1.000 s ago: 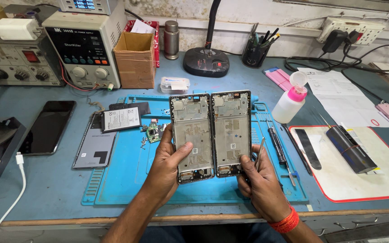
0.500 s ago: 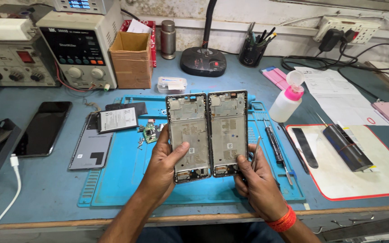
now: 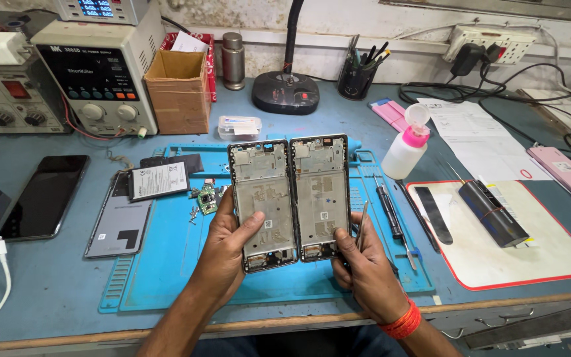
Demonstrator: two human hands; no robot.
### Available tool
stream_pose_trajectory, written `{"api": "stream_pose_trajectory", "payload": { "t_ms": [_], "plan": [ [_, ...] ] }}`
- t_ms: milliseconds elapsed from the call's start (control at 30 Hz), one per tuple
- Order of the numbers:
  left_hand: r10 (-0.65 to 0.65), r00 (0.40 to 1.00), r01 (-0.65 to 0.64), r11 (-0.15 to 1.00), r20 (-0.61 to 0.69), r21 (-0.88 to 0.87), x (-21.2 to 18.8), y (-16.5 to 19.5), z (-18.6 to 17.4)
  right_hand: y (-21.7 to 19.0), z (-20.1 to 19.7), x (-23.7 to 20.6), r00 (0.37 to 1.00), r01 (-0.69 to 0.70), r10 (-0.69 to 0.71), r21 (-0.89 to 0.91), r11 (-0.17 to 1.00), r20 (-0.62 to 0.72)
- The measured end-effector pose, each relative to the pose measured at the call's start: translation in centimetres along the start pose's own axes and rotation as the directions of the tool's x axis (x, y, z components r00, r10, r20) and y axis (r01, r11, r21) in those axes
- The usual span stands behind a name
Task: The person disassembles a smartphone at a repair workbench, using tweezers and a pry tool to remove internal components and separate the frame from the back cover. They brush debris off the parts, hold the empty frame and cover up to view them, and apply liquid from a bottle while cleaning the phone housings.
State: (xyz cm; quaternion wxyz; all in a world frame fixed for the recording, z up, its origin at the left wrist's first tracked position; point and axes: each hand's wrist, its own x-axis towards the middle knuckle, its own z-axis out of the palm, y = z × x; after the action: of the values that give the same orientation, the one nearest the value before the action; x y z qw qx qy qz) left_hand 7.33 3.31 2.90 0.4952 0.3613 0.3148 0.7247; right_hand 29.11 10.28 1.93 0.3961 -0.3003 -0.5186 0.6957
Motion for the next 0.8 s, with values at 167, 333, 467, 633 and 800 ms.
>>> {"api": "stream_pose_trajectory", "payload": {
  "t_ms": [167, 333, 467, 633, 800],
  "plan": [
    [-0.008, 1.0, 0.008, 1.0, 0.006, 0.009, -0.06, 0.33, 0.06, -0.21, 0.21, -0.09, 1.0, -0.007, 0.007, 0.003, 1.0, -0.008],
    [0.007, 1.0, -0.007, 1.0, 0.01, 0.026, -0.15, 0.68, 0.08, -0.26, 0.45, -0.11, 1.0, -0.013, 0.013, 0.0, 1.0, -0.012],
    [0.003, 1.0, -0.003, 0.999, 0.011, 0.035, -0.26, 0.9, 0.05, -0.22, 0.55, -0.13, 1.0, -0.01, 0.01, 0.0, 1.0, -0.015],
    [-0.011, 1.0, 0.011, 0.999, 0.005, 0.038, -0.19, 0.89, 0.08, -0.18, 0.6, -0.13, 1.0, -0.015, 0.015, 0.004, 1.0, -0.019],
    [-0.009, 1.0, 0.009, 0.999, 0.008, 0.037, -0.2, 1.04, -0.21, -0.12, 0.9, -0.17, 1.0, -0.007, 0.007, -0.001, 1.0, -0.009]
  ]
}}
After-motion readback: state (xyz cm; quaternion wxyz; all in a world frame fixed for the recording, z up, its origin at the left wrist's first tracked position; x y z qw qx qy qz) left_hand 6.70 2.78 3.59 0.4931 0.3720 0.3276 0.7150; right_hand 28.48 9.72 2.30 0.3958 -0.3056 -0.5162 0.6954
